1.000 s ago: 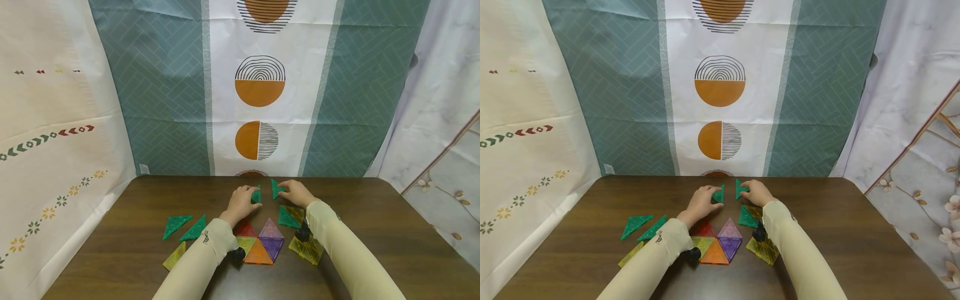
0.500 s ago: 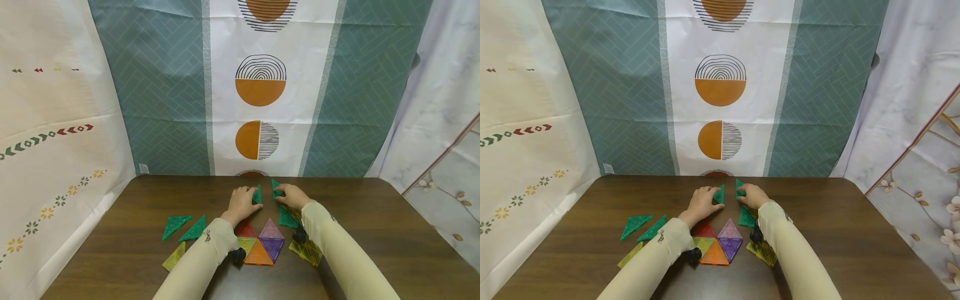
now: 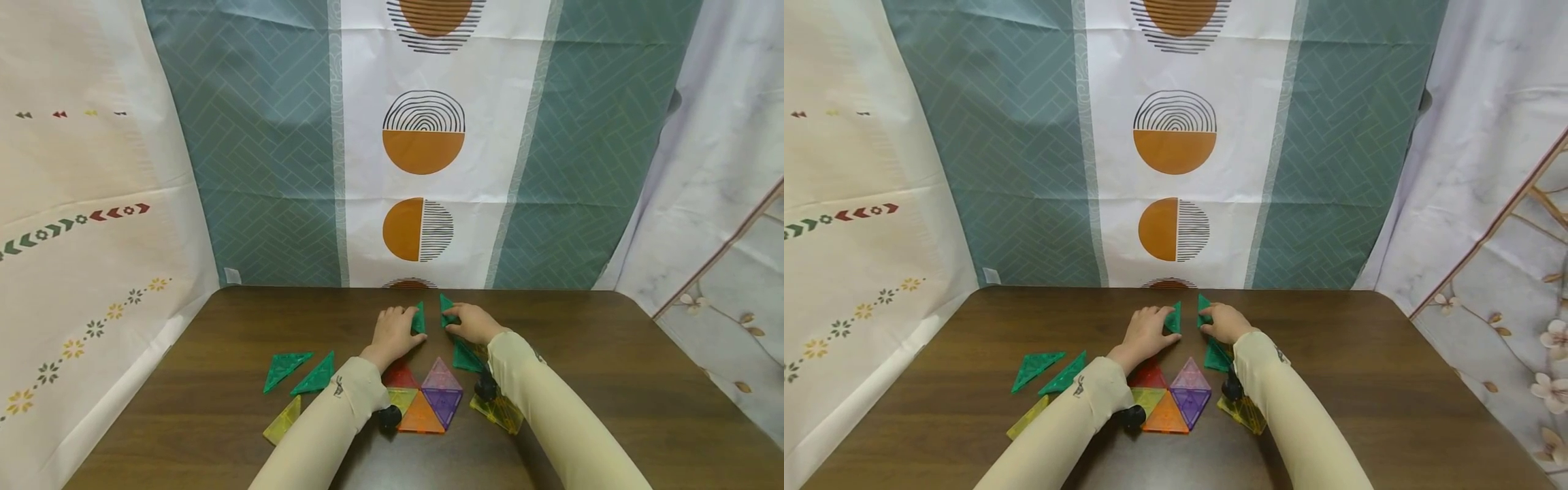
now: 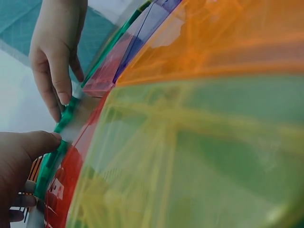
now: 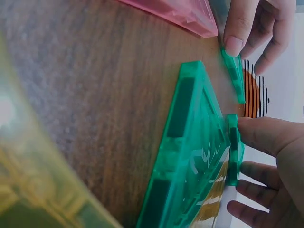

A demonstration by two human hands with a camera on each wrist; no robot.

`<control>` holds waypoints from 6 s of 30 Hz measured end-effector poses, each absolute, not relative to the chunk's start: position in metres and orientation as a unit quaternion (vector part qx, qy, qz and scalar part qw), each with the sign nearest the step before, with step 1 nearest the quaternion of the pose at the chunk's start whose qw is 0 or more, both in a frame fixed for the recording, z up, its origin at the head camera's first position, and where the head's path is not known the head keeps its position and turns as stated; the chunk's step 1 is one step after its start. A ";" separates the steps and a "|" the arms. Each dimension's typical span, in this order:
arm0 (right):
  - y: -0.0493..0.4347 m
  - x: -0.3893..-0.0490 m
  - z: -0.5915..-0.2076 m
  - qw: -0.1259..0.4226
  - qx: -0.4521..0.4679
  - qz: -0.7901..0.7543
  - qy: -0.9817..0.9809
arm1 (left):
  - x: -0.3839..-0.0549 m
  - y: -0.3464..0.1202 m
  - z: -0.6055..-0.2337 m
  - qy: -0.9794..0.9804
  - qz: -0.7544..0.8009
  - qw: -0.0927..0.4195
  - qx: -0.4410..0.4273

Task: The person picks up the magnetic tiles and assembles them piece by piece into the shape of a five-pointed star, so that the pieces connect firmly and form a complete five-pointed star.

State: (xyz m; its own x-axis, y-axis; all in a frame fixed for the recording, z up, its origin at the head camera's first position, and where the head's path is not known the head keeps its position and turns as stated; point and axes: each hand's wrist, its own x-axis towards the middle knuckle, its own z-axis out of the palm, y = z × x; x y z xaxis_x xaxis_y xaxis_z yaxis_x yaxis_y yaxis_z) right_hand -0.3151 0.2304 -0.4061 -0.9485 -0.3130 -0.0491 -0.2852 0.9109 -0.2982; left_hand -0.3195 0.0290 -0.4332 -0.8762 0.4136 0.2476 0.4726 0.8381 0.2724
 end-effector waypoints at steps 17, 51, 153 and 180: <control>0.224 -0.307 -0.403 0.060 -0.154 -0.139 0.976 | -0.308 0.027 -0.429 -0.959 -0.161 0.086 -0.215; 0.211 -0.281 -0.402 0.062 -0.211 -0.148 0.964 | -0.281 0.021 -0.437 -0.960 -0.172 0.103 -0.192; 0.086 -0.218 -0.379 -0.029 -0.325 -0.256 0.910 | -0.211 -0.169 -0.388 -0.929 -0.199 0.139 -0.279; 0.033 -0.243 -0.405 0.015 -0.342 -0.114 0.933 | -0.235 -0.244 -0.418 -0.920 -0.259 0.008 -0.294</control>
State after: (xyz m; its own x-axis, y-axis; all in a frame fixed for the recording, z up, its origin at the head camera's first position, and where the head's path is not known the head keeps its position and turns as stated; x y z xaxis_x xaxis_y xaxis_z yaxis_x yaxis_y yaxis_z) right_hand -0.2429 0.0326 -0.4045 -0.7658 -0.6411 0.0502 -0.6343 0.7401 -0.2235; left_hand -0.2348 -0.2443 -0.4179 -0.8273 0.5362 0.1676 0.5449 0.6934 0.4715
